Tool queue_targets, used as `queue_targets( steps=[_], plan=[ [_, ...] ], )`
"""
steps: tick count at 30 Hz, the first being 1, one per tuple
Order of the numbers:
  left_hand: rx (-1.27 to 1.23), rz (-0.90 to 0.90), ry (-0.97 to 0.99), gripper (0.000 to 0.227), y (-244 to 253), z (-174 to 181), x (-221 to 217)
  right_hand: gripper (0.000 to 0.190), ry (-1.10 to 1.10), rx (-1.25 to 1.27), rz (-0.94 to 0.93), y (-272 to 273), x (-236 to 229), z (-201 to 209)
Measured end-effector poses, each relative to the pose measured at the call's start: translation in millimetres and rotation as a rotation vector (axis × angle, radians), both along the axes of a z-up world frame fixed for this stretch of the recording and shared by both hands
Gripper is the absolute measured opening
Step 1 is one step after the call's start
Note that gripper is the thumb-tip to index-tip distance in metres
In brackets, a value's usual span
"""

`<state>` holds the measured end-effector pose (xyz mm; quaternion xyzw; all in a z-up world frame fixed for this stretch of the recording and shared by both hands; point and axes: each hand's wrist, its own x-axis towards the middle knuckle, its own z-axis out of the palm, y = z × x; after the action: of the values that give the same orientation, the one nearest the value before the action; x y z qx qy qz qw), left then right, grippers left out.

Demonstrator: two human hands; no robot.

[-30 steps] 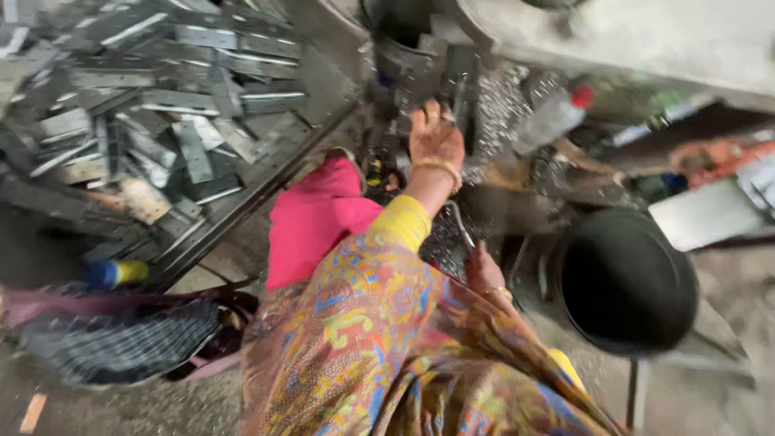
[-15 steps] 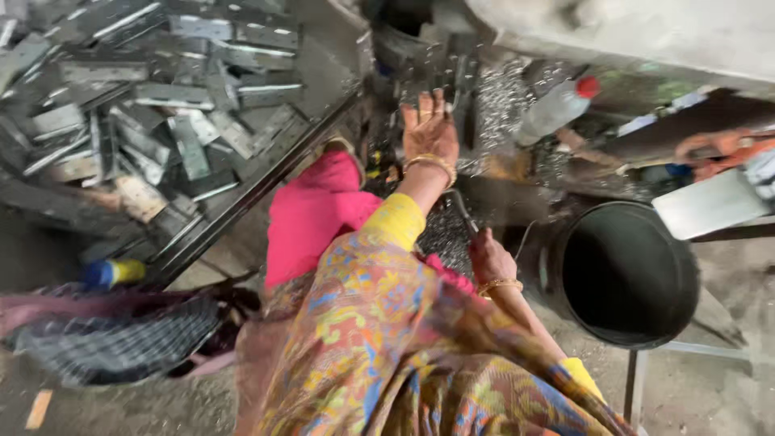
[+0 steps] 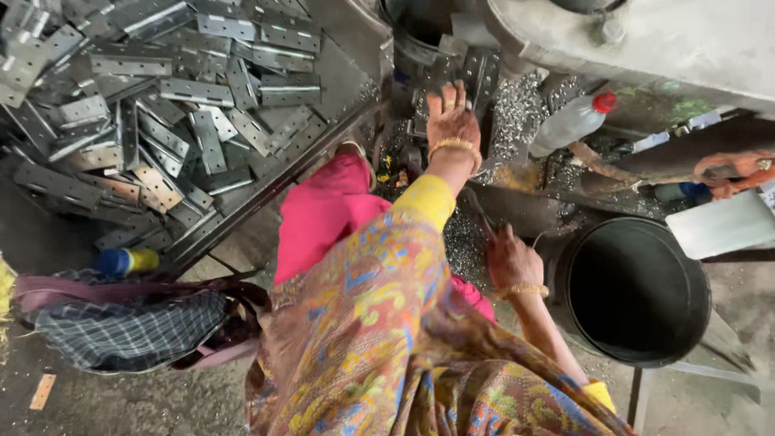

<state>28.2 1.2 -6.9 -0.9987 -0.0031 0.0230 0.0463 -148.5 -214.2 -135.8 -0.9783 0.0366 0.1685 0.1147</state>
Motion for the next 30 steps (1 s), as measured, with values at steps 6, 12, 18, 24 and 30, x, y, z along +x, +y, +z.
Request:
queue_targets(
  steps=[6,12,18,24,30],
  plan=[
    [-0.047,-0.018,0.018,0.046,2.1,29.0,7.2,0.039,0.002,0.105,-0.028,25.1,-1.9,-31.3],
    [-0.553,0.228,0.011,0.039,120.6,21.9,-30.9,0.038,0.065,0.060,-0.016,29.1,-10.1,-13.0],
    [0.012,0.517,-0.054,0.036,295.0,-38.1,-50.3,0.041,0.039,0.056,-0.008,27.9,-12.5,-28.8],
    [-0.050,0.597,-0.115,0.056,303.5,-45.0,-77.9,0.035,0.046,-0.081,-0.041,27.6,-5.7,24.1],
    [-0.574,0.334,-0.784,0.046,231.9,6.3,-74.0,0.024,-0.043,0.172,0.027,17.0,-16.5,-47.4]
  ],
)
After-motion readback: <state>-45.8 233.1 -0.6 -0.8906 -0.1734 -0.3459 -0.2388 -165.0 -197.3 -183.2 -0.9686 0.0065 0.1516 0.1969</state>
